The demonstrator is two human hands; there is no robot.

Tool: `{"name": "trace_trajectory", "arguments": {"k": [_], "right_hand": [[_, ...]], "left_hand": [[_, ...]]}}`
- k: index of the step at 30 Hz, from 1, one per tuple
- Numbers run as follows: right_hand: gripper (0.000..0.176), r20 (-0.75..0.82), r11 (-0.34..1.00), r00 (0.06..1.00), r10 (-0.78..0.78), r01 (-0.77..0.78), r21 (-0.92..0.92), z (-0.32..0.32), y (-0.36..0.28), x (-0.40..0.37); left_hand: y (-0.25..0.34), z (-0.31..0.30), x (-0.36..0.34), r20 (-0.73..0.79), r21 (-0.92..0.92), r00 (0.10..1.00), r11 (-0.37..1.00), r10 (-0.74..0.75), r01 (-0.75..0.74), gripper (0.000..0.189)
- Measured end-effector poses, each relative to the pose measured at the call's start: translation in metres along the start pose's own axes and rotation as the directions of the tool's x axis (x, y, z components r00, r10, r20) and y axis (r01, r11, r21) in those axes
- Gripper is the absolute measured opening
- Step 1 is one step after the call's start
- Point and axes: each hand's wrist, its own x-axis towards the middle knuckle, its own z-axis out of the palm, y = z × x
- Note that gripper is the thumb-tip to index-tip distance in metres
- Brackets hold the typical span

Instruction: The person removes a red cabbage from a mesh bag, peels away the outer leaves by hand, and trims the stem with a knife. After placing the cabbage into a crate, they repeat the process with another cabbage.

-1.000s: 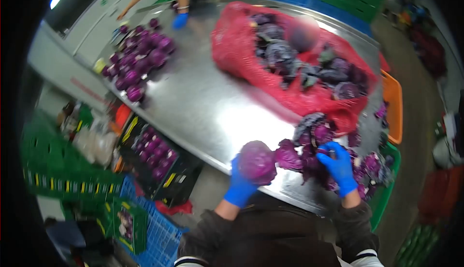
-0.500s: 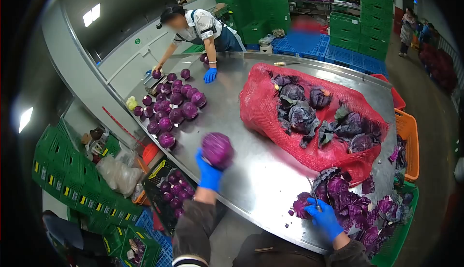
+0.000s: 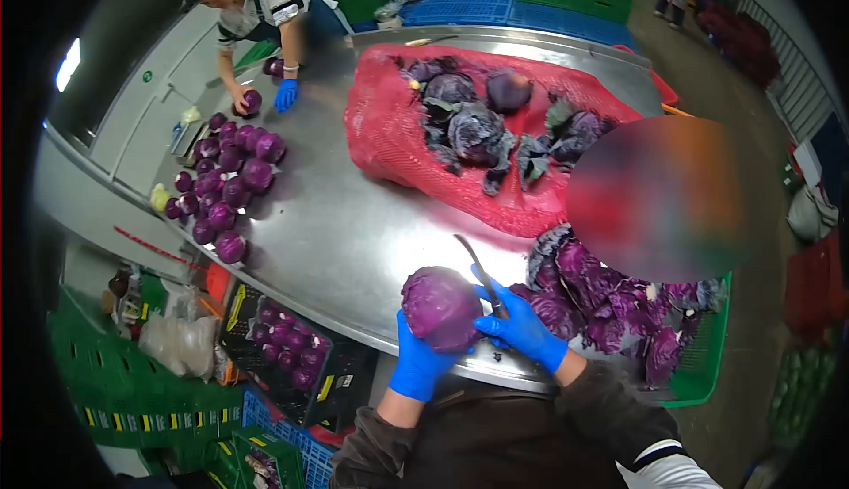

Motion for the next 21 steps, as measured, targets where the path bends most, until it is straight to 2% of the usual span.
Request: {"name": "trace_trajectory", "arguments": {"k": [1, 2, 3, 4, 5, 6, 7, 8, 10, 11, 12, 13, 14, 15, 17, 18, 19, 20, 21], "right_hand": [[0.078, 0.051, 0.998, 0.998, 0.037, -0.034, -0.059, -0.008, 0.003, 0.002], [0.078, 0.046, 0.997, 0.998, 0.042, -0.039, -0.064, -0.014, 0.009, 0.002], [0.075, 0.082, 0.992, 0.993, 0.085, -0.092, 0.085, -0.018, 0.015, 0.002], [0.072, 0.127, 0.962, 0.985, 0.119, -0.146, 0.231, -0.021, 0.023, 0.004], [0.062, 0.106, 0.935, 0.971, 0.212, -0.233, 0.267, -0.026, 0.036, 0.008], [0.062, 0.12, 0.933, 0.969, 0.214, -0.239, 0.269, -0.028, 0.047, 0.012], [0.056, -0.016, 0.899, 0.945, 0.326, -0.305, 0.315, -0.03, 0.058, 0.014], [0.05, -0.14, 0.857, 0.889, 0.436, -0.363, 0.365, -0.033, 0.071, 0.018], [0.044, -0.3, 0.957, 0.913, 0.276, -0.231, 0.178, -0.059, 0.122, 0.018], [0.043, -0.261, 0.984, 0.964, 0.056, -0.098, -0.15, -0.098, 0.181, 0.025], [0.043, -0.209, 0.888, 0.964, -0.167, 0.055, -0.456, -0.138, 0.241, 0.032], [0.038, -0.468, 0.986, 0.869, 0.162, -0.129, 0.102, -0.109, 0.153, 0.012], [0.035, -0.561, 0.98, 0.803, 0.2, -0.162, 0.118, -0.116, 0.129, 0.004], [0.036, -0.589, 0.986, 0.798, 0.124, -0.031, 0.166, -0.135, 0.131, 0.0], [0.036, -0.667, 0.998, 0.744, 0.037, -0.063, -0.015, -0.174, 0.125, -0.009], [0.035, -0.717, 0.994, 0.691, 0.092, -0.112, 0.02, -0.186, 0.112, -0.013], [0.035, -0.765, 0.996, 0.644, -0.017, -0.053, -0.067, -0.2, 0.111, -0.016], [0.028, -0.791, 0.983, 0.584, -0.182, 0.124, -0.135, -0.217, 0.132, -0.011], [0.026, -0.782, 0.989, 0.608, -0.139, 0.124, -0.079, -0.21, 0.121, -0.017]], "left_hand": [[0.003, 0.007, 0.001, 0.138, 0.299, 0.985, 0.944, 0.1, -0.137, 0.041], [0.014, 0.014, 0.001, 0.14, 0.291, 0.985, 0.947, 0.098, -0.136, 0.041], [0.029, 0.021, -0.001, 0.067, 0.0, 0.997, 0.999, -0.044, 0.044, 0.042], [0.037, 0.024, -0.002, 0.036, -0.295, 0.979, 0.934, -0.2, 0.202, 0.044], [0.032, 0.019, -0.002, 0.027, -0.293, 0.979, 0.935, -0.202, 0.201, 0.044], [0.022, 0.01, -0.001, 0.077, -0.609, 0.933, 0.724, -0.351, 0.323, 0.046], [0.012, 0.003, -0.001, 0.173, -0.835, 0.871, 0.4, -0.46, 0.377, 0.05], [0.006, 0.0, -0.004, 0.152, -0.839, 0.872, 0.405, -0.465, 0.362, 0.05], [-0.004, -0.014, -0.017, 0.112, -0.859, 0.86, 0.386, -0.498, 0.335, 0.057], [-0.016, -0.025, -0.028, -0.013, -0.854, 0.865, 0.455, -0.502, 0.251, 0.055], [-0.018, -0.034, -0.045, -0.075, -0.891, 0.85, 0.418, -0.521, 0.177, 0.054], [-0.023, -0.05, -0.064, -0.146, -0.882, 0.843, 0.454, -0.518, 0.126, 0.055], [-0.027, -0.065, -0.083, -0.205, -0.87, 0.833, 0.486, -0.514, 0.086, 0.055], [-0.022, -0.075, -0.101, -0.269, -0.856, 0.818, 0.516, -0.508, 0.038, 0.056], [-0.013, -0.099, -0.137, -0.377, -0.81, 0.788, 0.585, -0.487, -0.026, 0.06], [-0.013, -0.111, -0.156, -0.401, -0.805, 0.776, 0.592, -0.488, -0.043, 0.06], [-0.017, -0.125, -0.173, -0.457, -0.787, 0.756, 0.61, -0.469, -0.098, 0.06], [-0.023, -0.138, -0.187, -0.507, -0.768, 0.735, 0.623, -0.45, -0.149, 0.061], [-0.028, -0.15, -0.198, -0.531, -0.767, 0.706, 0.62, -0.468, -0.166, 0.062]]}}
